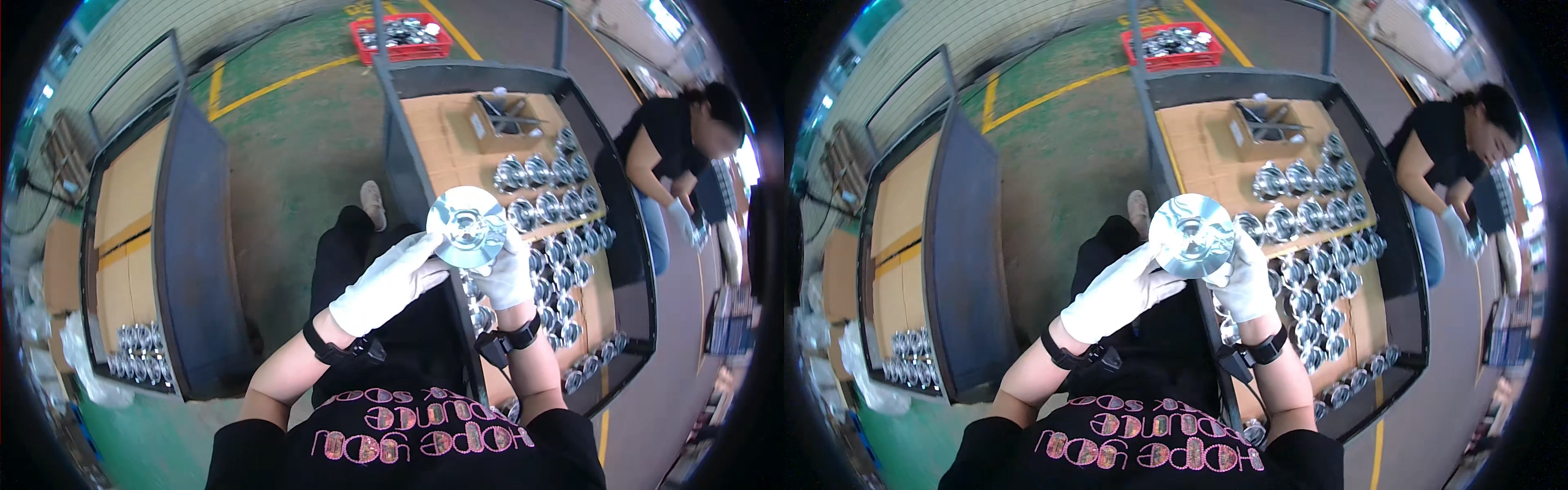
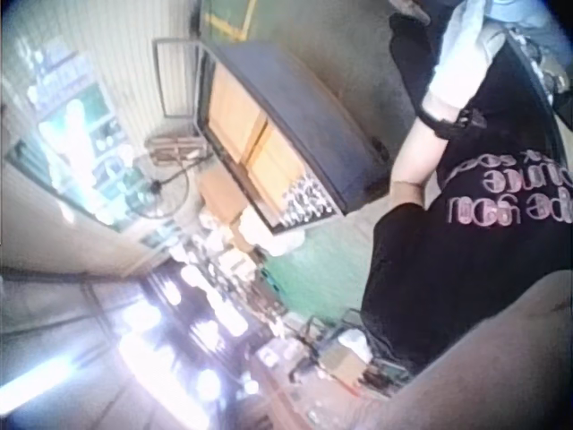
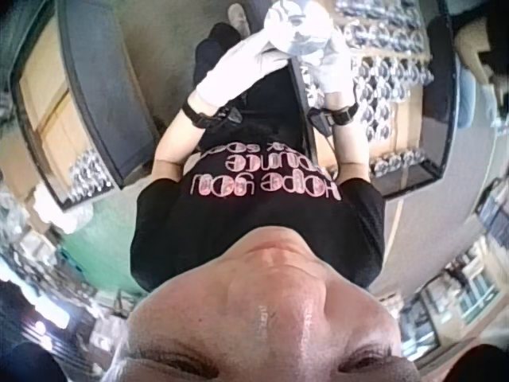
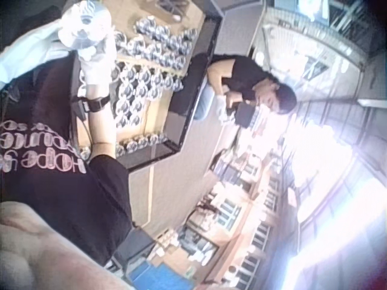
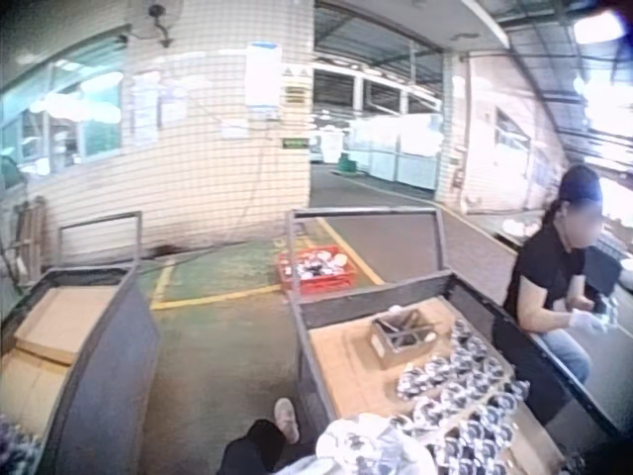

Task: The recorder is using a small blade or scraper to clean or deburr the interior surfaces of metal pistons on a mobile cart.

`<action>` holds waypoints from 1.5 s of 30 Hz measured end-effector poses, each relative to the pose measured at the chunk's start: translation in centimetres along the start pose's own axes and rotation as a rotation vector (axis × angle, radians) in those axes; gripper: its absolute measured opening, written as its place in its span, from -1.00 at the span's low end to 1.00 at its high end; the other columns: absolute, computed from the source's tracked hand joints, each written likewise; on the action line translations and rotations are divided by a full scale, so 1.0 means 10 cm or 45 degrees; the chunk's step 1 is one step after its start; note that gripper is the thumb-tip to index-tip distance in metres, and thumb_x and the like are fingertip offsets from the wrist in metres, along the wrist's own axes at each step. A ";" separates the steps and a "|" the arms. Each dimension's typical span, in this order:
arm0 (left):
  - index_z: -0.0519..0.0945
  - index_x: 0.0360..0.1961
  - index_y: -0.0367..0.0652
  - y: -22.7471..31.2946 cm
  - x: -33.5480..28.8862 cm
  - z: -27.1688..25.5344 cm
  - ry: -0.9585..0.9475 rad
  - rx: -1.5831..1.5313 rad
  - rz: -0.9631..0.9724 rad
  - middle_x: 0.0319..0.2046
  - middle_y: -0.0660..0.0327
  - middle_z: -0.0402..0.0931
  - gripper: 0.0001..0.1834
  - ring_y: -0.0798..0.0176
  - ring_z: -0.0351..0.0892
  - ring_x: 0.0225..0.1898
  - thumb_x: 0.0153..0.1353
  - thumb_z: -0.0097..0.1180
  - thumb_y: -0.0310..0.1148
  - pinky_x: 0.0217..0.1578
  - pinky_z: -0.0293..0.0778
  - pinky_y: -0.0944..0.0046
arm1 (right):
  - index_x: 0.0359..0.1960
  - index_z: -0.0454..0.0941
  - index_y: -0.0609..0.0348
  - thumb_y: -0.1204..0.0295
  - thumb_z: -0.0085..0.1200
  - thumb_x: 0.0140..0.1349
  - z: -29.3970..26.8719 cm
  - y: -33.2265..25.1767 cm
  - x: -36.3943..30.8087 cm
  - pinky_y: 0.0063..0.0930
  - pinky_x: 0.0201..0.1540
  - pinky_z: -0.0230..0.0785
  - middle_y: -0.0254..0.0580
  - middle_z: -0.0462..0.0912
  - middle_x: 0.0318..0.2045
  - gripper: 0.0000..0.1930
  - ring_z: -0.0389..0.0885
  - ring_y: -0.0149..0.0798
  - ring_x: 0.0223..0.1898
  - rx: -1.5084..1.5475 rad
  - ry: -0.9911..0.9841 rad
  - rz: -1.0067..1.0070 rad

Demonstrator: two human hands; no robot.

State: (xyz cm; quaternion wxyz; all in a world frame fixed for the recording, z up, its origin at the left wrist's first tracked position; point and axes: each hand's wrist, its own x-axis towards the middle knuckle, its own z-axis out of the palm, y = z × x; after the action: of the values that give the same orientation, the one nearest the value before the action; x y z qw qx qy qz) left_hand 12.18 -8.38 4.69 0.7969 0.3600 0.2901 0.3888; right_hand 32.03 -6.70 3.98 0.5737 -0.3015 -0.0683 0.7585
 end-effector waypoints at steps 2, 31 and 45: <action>0.31 0.20 -0.27 0.10 0.00 0.03 0.076 -0.147 -0.006 0.10 0.10 0.42 -0.56 0.22 0.48 0.08 0.38 -0.05 -0.28 0.10 0.43 0.23 | 0.03 0.44 0.11 0.16 -0.12 0.38 -0.04 0.12 0.11 -0.70 -0.49 0.31 -0.30 0.63 -0.26 -0.65 0.53 -0.50 -0.40 -0.125 -0.083 -0.029; 0.37 0.02 -0.19 0.25 0.04 -0.04 0.540 1.461 0.878 0.19 -0.01 0.24 -0.31 -0.09 0.41 0.15 -0.22 0.39 -0.49 0.11 0.43 0.08 | 0.21 0.23 0.11 -0.08 -0.26 0.39 0.32 0.42 -0.06 -0.27 0.05 0.47 -0.13 0.44 0.10 -0.42 0.51 -0.17 0.05 -0.026 -0.355 0.099; 0.24 0.03 -0.24 0.09 0.09 -0.09 0.599 1.343 0.979 0.09 -0.06 0.31 -0.16 -0.05 0.46 0.09 -0.30 0.50 -0.47 0.02 0.48 0.13 | 0.33 0.13 0.06 -0.31 -0.37 0.28 0.24 0.58 -0.02 -0.25 0.11 0.41 -0.09 0.34 0.23 -0.20 0.43 -0.12 0.16 0.149 -0.328 0.439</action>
State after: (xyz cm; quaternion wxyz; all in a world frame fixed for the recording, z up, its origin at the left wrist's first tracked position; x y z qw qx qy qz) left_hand 11.64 -6.92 4.72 0.2370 0.6828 0.4572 0.5182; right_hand 25.99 -8.27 3.36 0.4387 -0.1755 -0.0445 0.8802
